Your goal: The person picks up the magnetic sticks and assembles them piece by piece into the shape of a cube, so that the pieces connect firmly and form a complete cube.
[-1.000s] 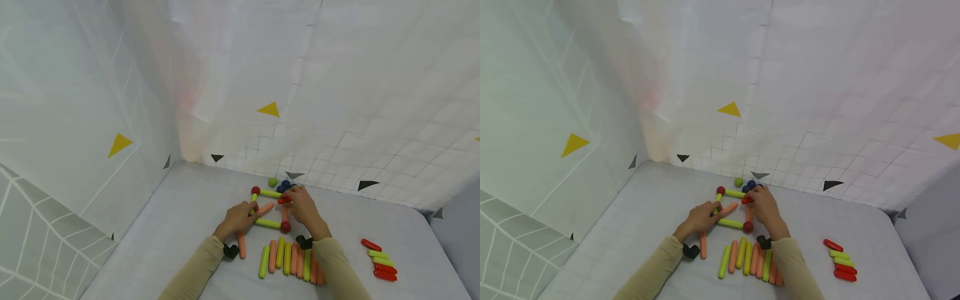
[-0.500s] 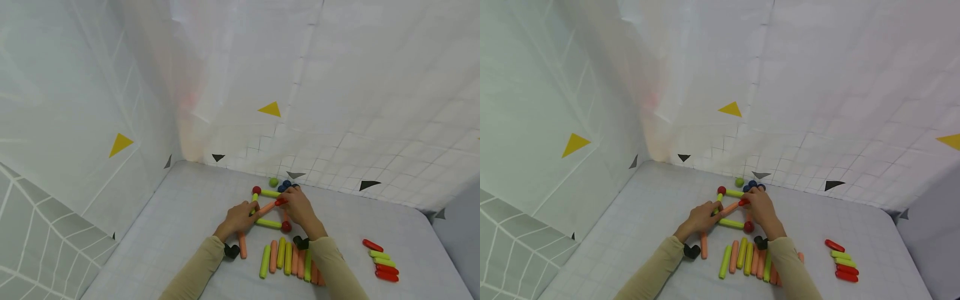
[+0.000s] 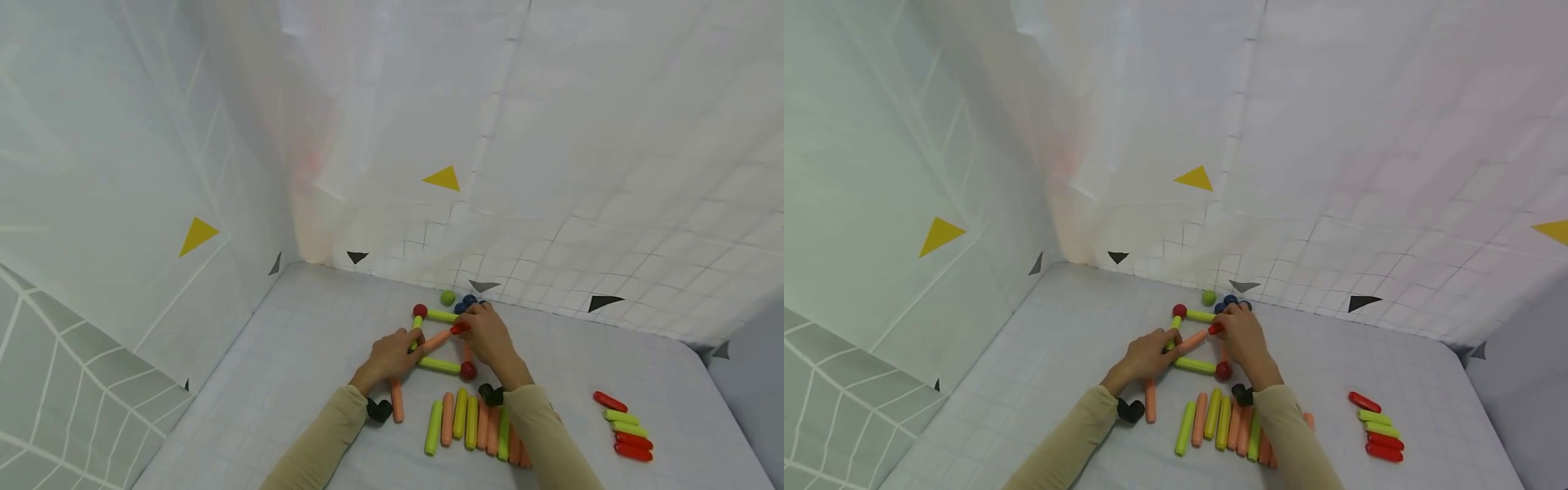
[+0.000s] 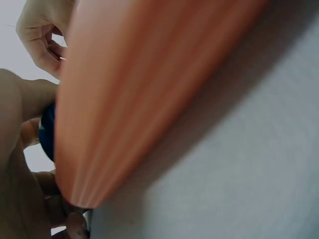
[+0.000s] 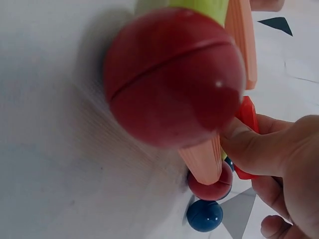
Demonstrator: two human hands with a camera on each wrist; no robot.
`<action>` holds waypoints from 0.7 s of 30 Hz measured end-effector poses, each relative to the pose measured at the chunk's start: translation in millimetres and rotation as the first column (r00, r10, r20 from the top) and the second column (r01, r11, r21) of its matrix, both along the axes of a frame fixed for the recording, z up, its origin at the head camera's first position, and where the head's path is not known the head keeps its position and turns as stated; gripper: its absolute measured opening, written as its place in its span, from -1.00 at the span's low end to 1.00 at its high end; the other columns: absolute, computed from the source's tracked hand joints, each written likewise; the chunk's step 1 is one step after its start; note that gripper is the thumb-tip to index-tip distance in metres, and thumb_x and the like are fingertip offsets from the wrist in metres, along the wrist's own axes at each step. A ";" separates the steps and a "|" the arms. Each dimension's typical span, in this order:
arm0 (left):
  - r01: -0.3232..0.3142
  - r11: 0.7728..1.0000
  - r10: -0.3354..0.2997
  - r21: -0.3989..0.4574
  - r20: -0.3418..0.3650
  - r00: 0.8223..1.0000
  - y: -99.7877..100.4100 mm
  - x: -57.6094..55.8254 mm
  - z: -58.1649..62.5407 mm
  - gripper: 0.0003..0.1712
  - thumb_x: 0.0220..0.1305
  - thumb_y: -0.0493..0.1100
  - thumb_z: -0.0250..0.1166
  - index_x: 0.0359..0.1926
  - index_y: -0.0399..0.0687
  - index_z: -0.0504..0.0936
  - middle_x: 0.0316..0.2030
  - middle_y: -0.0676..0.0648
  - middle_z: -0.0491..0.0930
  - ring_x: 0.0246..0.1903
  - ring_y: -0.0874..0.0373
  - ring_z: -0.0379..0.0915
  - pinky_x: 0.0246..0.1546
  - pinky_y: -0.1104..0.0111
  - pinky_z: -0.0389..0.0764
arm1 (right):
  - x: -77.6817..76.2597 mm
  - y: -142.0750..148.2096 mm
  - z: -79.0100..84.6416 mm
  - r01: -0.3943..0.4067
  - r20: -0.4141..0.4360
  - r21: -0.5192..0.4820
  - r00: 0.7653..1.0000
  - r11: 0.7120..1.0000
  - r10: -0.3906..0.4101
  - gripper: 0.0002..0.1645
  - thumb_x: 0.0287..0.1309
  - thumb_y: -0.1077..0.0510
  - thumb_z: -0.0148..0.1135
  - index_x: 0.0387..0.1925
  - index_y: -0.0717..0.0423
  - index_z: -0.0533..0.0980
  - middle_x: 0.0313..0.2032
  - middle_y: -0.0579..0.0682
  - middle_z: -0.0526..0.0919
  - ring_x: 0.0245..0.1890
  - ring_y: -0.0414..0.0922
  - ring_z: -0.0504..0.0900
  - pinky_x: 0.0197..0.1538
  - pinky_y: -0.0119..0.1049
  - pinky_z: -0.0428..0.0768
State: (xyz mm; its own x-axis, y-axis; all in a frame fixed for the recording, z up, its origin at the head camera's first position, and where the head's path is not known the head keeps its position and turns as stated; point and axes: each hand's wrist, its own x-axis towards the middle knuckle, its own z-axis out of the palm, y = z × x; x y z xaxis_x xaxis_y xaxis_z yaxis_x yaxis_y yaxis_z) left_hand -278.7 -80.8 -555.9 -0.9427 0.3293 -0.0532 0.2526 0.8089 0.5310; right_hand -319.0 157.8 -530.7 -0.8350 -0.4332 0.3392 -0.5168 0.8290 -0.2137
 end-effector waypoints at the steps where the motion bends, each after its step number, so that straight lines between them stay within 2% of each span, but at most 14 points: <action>1: 0.003 1.000 -0.003 0.001 -0.005 1.000 -0.1 -0.1 -0.2 -0.75 0.59 0.18 0.18 0.05 0.23 0.61 -0.32 0.06 0.47 -0.45 0.16 0.37 -0.45 0.33 0.33 | -0.2 -0.4 0.1 0.000 0.009 0.003 1.000 1.000 0.000 -0.69 -0.01 0.32 0.66 -0.19 0.07 0.79 -0.14 0.10 0.71 -0.11 0.10 0.54 0.04 0.03 0.62; 8: 0.008 1.000 -0.008 0.002 -0.013 1.000 0.6 -0.4 -2.1 -0.76 0.60 0.18 0.17 0.04 0.24 0.61 -0.32 0.07 0.47 -0.46 0.17 0.36 -0.46 0.33 0.33 | 0.4 0.6 -3.8 0.001 0.012 0.009 1.000 1.000 -0.001 -0.68 0.00 0.29 0.67 -0.16 0.08 0.78 -0.13 0.11 0.70 -0.12 0.10 0.54 0.01 0.04 0.62; 12: -0.002 1.000 0.002 0.008 0.003 1.000 3.1 0.2 -1.9 -0.74 0.58 0.19 0.19 0.02 0.21 0.61 -0.35 0.05 0.46 -0.46 0.16 0.37 -0.47 0.34 0.33 | -1.0 4.5 -5.8 0.059 0.038 -0.007 0.998 0.998 -0.058 -0.69 0.12 0.25 0.60 -0.07 0.10 0.73 -0.06 0.15 0.70 -0.03 0.15 0.58 0.08 0.10 0.65; 14: -0.006 1.000 0.006 0.012 0.009 1.000 4.0 0.5 -1.7 -0.73 0.58 0.20 0.19 0.01 0.19 0.61 -0.37 0.04 0.46 -0.47 0.15 0.37 -0.49 0.35 0.33 | -1.6 6.0 -6.0 0.101 0.084 -0.073 0.992 0.992 -0.094 -0.67 0.23 0.22 0.53 0.00 0.13 0.65 -0.05 0.16 0.69 -0.04 0.13 0.61 0.06 0.08 0.66; 16: -0.011 1.000 0.010 0.012 0.016 1.000 4.4 1.3 -1.1 -0.72 0.58 0.21 0.18 0.01 0.19 0.61 -0.39 0.03 0.46 -0.48 0.14 0.37 -0.51 0.35 0.34 | -1.8 6.9 -5.9 0.130 0.135 -0.184 0.985 0.974 -0.106 -0.59 0.34 0.20 0.44 0.15 0.17 0.54 -0.06 0.17 0.69 -0.07 0.11 0.65 0.00 0.05 0.67; 18: -0.017 1.000 0.017 0.010 0.021 1.000 4.3 1.6 -0.4 -0.73 0.58 0.21 0.18 0.00 0.20 0.60 -0.39 0.04 0.45 -0.49 0.14 0.37 -0.51 0.35 0.34 | -1.4 7.5 -5.4 0.137 0.163 -0.309 0.983 0.941 -0.089 -0.49 0.42 0.18 0.36 0.30 0.18 0.44 -0.09 0.17 0.71 -0.13 0.09 0.70 -0.08 0.02 0.67; 21: -0.018 1.000 0.018 0.008 0.019 1.000 4.2 2.0 1.2 -0.73 0.59 0.21 0.18 -0.01 0.20 0.61 -0.39 0.04 0.45 -0.50 0.14 0.37 -0.51 0.35 0.33 | -0.3 8.8 -5.1 0.124 0.168 -0.441 0.984 0.889 -0.054 -0.48 0.45 0.17 0.33 0.34 0.18 0.44 -0.12 0.18 0.76 -0.15 0.11 0.76 -0.11 -0.04 0.70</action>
State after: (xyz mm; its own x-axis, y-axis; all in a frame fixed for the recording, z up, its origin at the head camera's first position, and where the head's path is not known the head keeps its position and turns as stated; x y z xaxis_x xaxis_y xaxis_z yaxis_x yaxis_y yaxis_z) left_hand -276.6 -76.6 -554.7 -0.9473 0.3129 -0.0687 0.2277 0.8086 0.5425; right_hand -319.3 166.6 -535.8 -0.9183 -0.1855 0.3498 -0.3789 0.6680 -0.6405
